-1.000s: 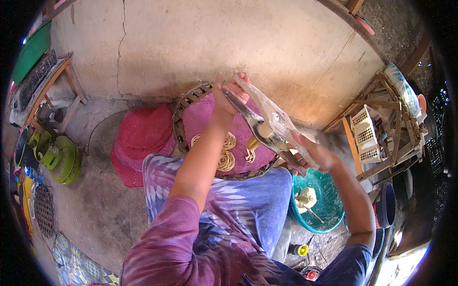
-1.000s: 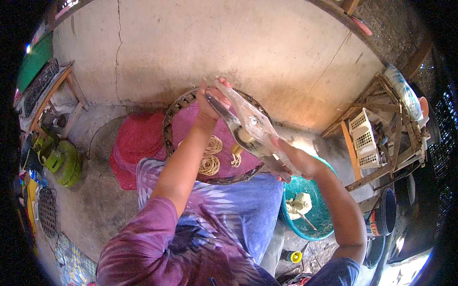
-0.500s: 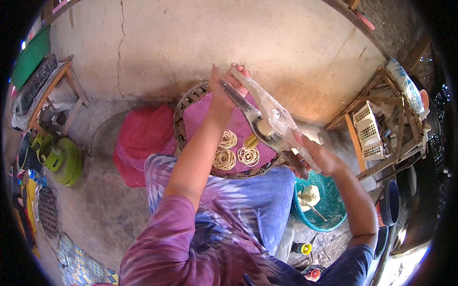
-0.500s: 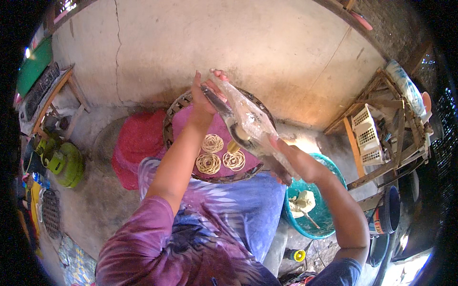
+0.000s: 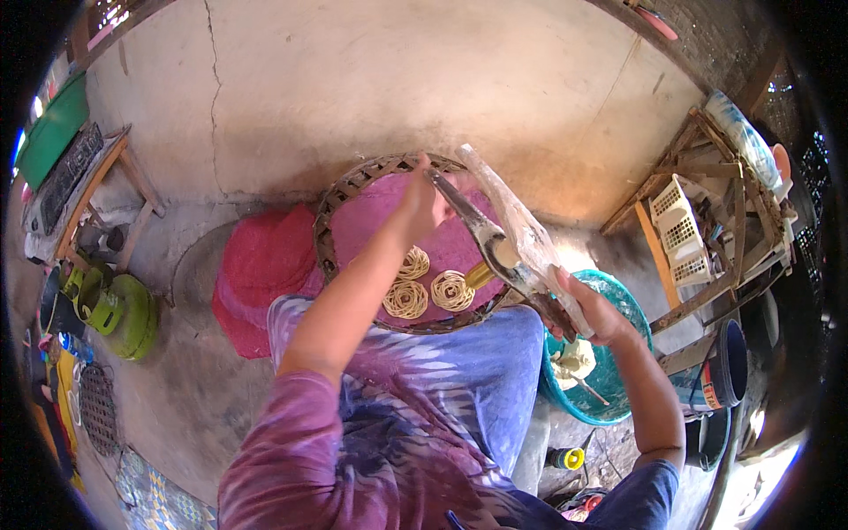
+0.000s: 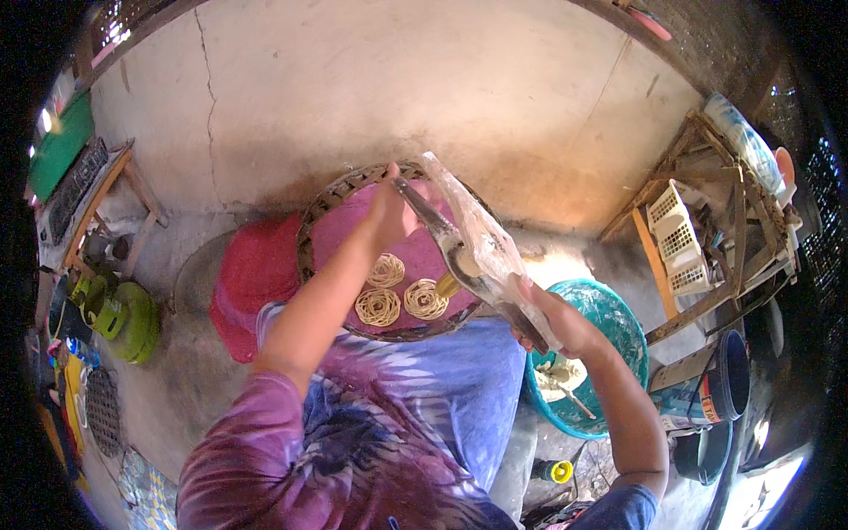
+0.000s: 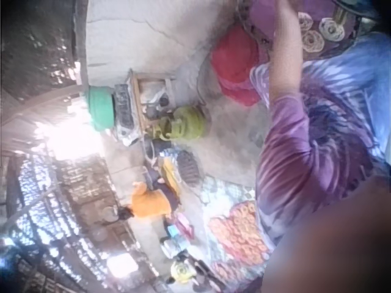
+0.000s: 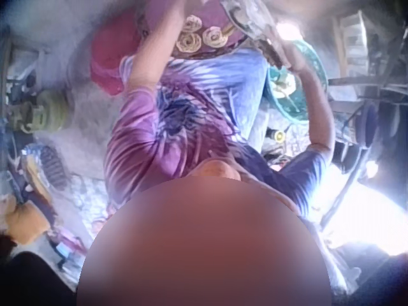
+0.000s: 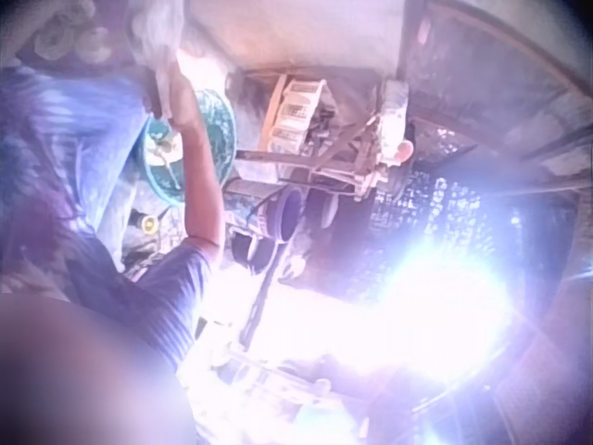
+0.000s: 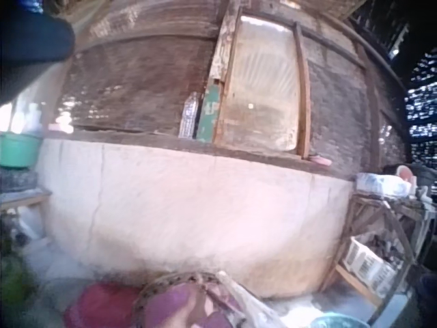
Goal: The person sits on the floor and uses a manual noodle press to extrude dough into thin strands, forming them into circular nests on a pink mat inside a woven tray. They repeatedly scoop dough from a green basin, load it into the press, and push the plunger to form noodles.
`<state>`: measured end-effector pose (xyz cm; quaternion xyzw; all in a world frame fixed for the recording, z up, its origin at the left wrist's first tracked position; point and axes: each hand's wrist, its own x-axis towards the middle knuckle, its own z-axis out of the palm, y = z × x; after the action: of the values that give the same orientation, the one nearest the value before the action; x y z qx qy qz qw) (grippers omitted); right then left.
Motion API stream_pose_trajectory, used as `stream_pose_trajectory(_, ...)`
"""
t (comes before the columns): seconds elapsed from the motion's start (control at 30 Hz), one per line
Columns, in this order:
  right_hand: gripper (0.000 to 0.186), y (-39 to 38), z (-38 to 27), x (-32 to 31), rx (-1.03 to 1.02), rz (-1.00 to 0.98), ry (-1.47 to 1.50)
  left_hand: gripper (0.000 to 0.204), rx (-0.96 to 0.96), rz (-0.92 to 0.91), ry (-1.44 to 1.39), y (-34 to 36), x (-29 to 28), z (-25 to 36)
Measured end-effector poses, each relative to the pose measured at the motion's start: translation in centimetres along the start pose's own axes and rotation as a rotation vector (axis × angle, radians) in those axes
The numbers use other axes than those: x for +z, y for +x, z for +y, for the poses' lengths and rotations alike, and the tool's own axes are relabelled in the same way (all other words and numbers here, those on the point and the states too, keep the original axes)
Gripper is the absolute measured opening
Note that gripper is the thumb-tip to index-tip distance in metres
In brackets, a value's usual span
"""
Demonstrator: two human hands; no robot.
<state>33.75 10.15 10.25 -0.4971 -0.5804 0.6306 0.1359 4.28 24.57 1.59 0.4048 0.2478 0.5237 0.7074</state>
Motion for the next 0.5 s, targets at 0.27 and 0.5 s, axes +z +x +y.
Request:
stream_pose_trajectory(0.27, 0.065, 0.1, 3.6, -0.4, -0.127, 0.014, 0.096, 0.081, -0.441, -0.164, 0.882, -6.4, 2.1, -3.5)
stream_pose_trajectory(0.5, 0.066, 0.5, 4.2, -0.5, -0.175, 0.132, 0.118, 0.071, -0.386, -0.080, 1.018, -6.0, 2.7, -3.6)
